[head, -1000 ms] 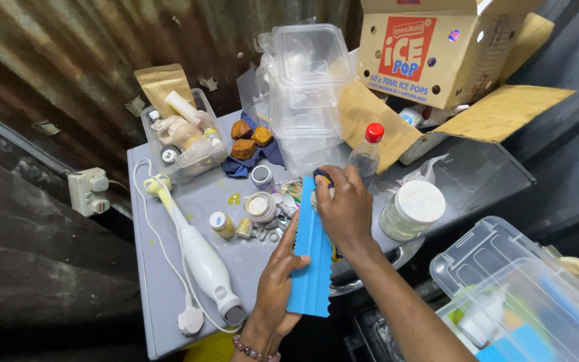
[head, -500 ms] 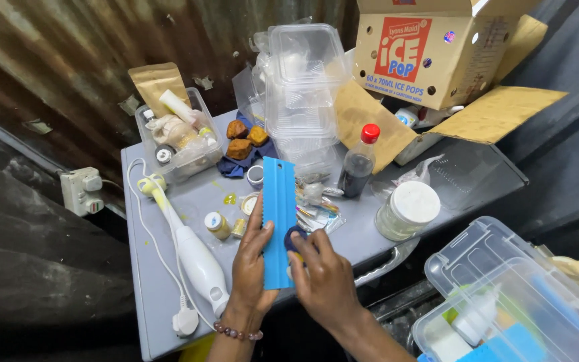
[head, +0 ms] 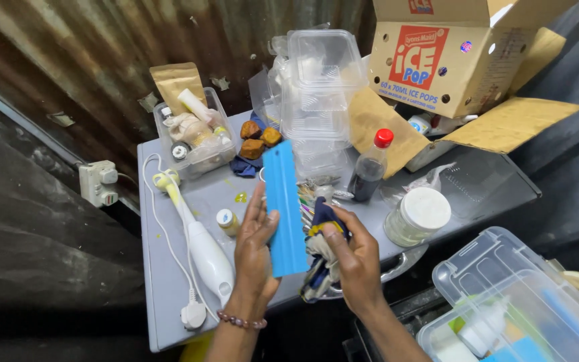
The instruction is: Sorting and assembling small plastic components, a small jar, and fabric pieces on a cluttered workspace.
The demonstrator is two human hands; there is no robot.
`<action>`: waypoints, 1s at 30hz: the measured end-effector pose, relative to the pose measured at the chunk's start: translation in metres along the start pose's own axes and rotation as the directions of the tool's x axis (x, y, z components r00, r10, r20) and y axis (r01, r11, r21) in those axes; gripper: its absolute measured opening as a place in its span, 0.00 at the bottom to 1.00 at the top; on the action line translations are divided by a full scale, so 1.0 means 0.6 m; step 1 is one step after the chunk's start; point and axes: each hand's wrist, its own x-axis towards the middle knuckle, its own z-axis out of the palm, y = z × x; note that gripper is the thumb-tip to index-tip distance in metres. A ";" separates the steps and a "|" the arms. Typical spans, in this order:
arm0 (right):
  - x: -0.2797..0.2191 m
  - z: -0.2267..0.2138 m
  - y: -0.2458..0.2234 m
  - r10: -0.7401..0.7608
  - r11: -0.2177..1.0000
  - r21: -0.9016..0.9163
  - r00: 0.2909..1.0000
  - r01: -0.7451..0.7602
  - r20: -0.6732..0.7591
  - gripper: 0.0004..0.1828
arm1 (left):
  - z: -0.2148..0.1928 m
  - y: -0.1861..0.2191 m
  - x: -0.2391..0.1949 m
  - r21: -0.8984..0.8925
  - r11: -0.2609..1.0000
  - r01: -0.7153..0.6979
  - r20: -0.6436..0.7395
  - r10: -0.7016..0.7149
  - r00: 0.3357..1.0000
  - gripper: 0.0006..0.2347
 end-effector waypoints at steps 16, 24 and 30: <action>-0.070 0.058 0.035 -0.458 0.685 -0.270 0.688 0.677 0.562 0.20 | -0.001 0.029 -0.035 -0.436 0.813 0.384 0.034 -0.412 0.910 0.39; 0.085 0.030 0.078 -0.385 0.631 -0.575 0.853 0.522 0.352 0.22 | -0.044 -0.018 -0.055 -0.202 0.940 0.275 0.094 -0.261 0.961 0.29; 0.120 0.025 0.095 -0.373 0.554 -0.677 0.871 0.485 0.319 0.23 | -0.011 0.017 -0.063 -0.271 0.901 0.338 0.088 -0.326 0.941 0.40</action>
